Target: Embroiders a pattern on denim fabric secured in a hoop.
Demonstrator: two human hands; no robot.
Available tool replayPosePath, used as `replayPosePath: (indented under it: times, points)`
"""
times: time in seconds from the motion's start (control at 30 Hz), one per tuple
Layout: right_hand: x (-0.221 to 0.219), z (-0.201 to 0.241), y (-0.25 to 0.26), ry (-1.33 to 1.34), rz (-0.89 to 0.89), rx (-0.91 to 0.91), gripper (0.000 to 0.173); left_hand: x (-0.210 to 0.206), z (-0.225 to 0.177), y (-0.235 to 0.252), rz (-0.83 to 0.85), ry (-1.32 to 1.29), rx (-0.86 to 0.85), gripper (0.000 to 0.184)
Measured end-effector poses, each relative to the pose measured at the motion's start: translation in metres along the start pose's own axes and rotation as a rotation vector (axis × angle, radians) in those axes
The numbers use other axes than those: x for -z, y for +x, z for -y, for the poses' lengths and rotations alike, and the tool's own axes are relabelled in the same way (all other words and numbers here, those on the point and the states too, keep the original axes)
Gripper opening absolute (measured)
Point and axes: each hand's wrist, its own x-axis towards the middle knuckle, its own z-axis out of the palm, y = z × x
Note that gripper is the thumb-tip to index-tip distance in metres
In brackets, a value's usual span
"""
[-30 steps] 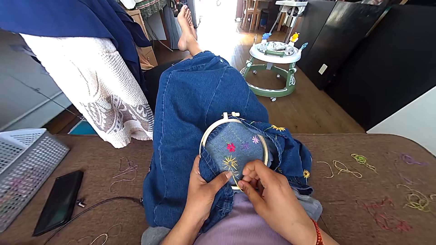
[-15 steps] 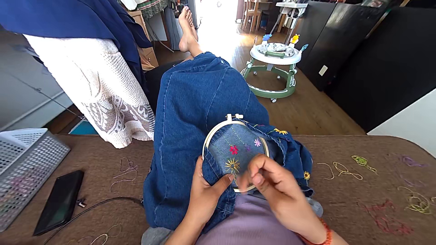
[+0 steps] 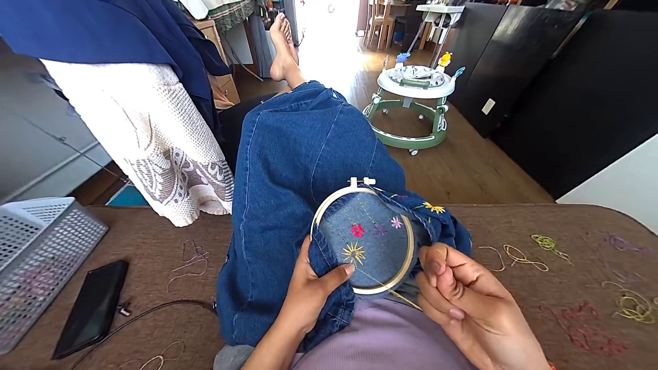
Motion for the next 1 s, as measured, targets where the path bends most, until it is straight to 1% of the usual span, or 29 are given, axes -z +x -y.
replayPosePath:
  times: [0.07,0.13,0.2,0.27,0.33,0.43,0.53,0.6,0.7,0.73,0.77,0.83,0.87,0.9,0.93,0.97,1.0]
  points:
    - [-0.008,-0.006,0.006,0.028,0.016,0.056,0.007,0.000,0.001,0.001,0.021,0.025,0.003,0.091]
    - [-0.017,-0.012,0.011,0.115,0.068,0.059,0.007,-0.002,0.003,0.002,0.002,0.062,-0.025,0.093]
    - [-0.028,-0.019,0.015,0.248,0.129,0.003,0.005,-0.005,0.005,0.003,-0.033,0.065,-0.034,0.087]
    - [-0.037,-0.028,0.015,0.315,0.168,-0.082,0.003,-0.006,0.005,0.004,-0.044,0.032,-0.019,0.079]
    - [-0.042,-0.035,0.012,0.346,0.152,-0.187,0.005,-0.006,0.005,0.004,-0.061,0.000,0.001,0.070]
    - [-0.043,-0.036,0.007,0.400,0.094,-0.289,0.009,-0.006,0.006,0.004,-0.088,-0.022,0.021,0.071]
    - [-0.044,-0.034,0.002,0.381,0.080,-0.302,0.009,-0.007,0.006,0.004,-0.086,-0.019,0.015,0.073]
    - [-0.046,-0.033,0.000,0.307,0.075,-0.241,0.009,-0.006,0.004,0.004,-0.068,-0.002,0.036,0.076]
    - [-0.044,-0.029,0.001,0.141,0.128,-0.047,0.005,-0.004,0.004,0.005,-0.090,0.066,0.021,0.084]
    - [-0.043,-0.028,0.001,0.079,0.136,0.020,0.006,-0.003,0.006,0.004,-0.111,0.110,-0.026,0.089]
    - [-0.043,-0.028,0.001,0.020,0.130,0.081,0.007,-0.001,0.008,0.003,-0.123,0.185,-0.096,0.100]
    - [-0.042,-0.026,0.003,-0.083,0.108,0.190,0.009,0.004,0.011,0.001,-0.141,0.406,-0.297,0.125]
    - [-0.042,-0.025,0.003,-0.123,0.104,0.235,0.010,0.006,0.013,0.000,-0.140,0.529,-0.396,0.131]
    - [-0.042,-0.024,0.004,-0.157,0.115,0.273,0.011,0.007,0.014,-0.002,-0.124,0.634,-0.480,0.127]
    - [-0.043,-0.022,0.004,-0.183,0.145,0.300,0.012,0.008,0.015,-0.003,-0.101,0.733,-0.549,0.111]
    - [-0.045,-0.020,0.003,-0.206,0.186,0.313,0.013,0.007,0.016,-0.004,-0.080,0.819,-0.597,0.085]
    - [-0.047,-0.018,0.002,-0.227,0.232,0.314,0.014,0.005,0.017,-0.004,-0.058,0.866,-0.635,0.055]
